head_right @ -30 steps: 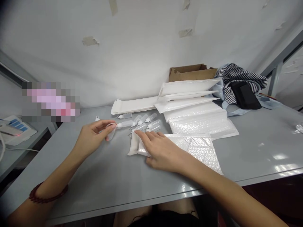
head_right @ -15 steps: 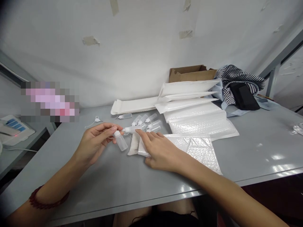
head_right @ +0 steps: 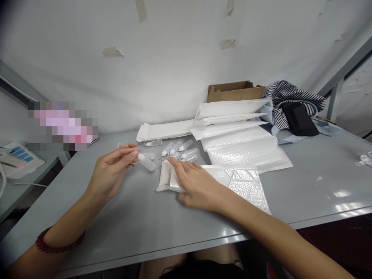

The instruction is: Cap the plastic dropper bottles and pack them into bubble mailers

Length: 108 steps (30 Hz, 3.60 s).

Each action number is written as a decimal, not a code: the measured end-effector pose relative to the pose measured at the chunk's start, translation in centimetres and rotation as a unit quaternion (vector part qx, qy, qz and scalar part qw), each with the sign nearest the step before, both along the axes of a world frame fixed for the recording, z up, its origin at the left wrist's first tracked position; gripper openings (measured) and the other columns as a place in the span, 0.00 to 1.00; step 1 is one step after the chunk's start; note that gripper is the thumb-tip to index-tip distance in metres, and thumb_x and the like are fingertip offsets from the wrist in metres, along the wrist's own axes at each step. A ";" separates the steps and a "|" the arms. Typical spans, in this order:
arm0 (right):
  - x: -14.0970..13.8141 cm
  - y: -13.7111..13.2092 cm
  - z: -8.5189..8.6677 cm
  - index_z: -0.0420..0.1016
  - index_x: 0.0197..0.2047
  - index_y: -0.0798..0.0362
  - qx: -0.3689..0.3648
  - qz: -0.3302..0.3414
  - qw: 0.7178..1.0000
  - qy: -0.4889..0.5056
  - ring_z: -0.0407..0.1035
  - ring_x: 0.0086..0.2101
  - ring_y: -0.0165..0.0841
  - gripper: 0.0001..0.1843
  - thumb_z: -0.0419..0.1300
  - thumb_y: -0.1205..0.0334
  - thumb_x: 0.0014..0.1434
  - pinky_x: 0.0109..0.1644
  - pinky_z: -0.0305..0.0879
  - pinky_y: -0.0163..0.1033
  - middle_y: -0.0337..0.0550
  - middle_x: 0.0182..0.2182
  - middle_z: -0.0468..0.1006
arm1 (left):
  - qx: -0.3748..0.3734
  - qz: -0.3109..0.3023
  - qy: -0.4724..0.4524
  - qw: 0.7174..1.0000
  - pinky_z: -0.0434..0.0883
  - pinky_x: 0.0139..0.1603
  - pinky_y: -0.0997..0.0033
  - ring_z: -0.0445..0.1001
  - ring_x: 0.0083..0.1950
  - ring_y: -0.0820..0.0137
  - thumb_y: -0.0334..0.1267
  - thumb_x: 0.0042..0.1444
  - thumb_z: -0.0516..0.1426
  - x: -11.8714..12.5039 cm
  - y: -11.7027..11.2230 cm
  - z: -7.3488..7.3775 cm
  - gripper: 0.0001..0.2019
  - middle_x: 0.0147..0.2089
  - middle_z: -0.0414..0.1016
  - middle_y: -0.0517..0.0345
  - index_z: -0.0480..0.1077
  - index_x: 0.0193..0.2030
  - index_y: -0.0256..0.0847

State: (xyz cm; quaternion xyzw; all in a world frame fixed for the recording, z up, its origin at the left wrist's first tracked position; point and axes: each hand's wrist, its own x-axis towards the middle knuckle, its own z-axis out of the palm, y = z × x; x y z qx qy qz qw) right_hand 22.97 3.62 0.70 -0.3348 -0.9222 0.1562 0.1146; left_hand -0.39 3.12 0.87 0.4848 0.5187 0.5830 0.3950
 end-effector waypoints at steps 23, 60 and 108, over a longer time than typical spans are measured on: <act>-0.1 0.1 -0.3 0.46 0.65 0.64 0.028 0.031 0.996 0.083 0.61 0.54 0.47 0.40 0.58 0.58 0.55 0.55 0.62 0.52 0.63 0.55 0.65 | -0.063 -0.198 0.237 0.949 0.68 0.33 0.77 0.72 0.31 0.74 0.36 0.52 0.59 2.4 -1.4 -1.0 0.04 0.30 0.77 0.62 0.76 0.32 0.41; -0.1 0.1 0.6 0.68 0.39 0.57 0.184 -0.064 0.932 0.305 0.68 0.41 0.35 0.04 0.54 0.69 0.61 0.43 0.65 0.41 0.51 0.39 0.73 | -0.258 -0.235 0.208 0.914 0.57 0.17 0.78 0.60 0.18 0.76 0.45 0.54 0.48 1.3 -1.4 0.4 0.15 0.17 0.61 0.65 0.62 0.21 0.40; -2.8 -2.8 -2.8 0.72 0.43 0.68 0.409 0.097 0.906 -0.049 0.72 0.36 0.43 0.13 0.48 0.77 0.60 0.34 0.69 0.45 0.59 0.34 0.77 | -0.085 -0.311 0.341 0.883 0.68 0.32 0.76 0.70 0.33 0.73 0.29 0.54 0.48 0.9 -1.2 -1.0 0.13 0.39 0.71 0.56 0.70 0.42 0.40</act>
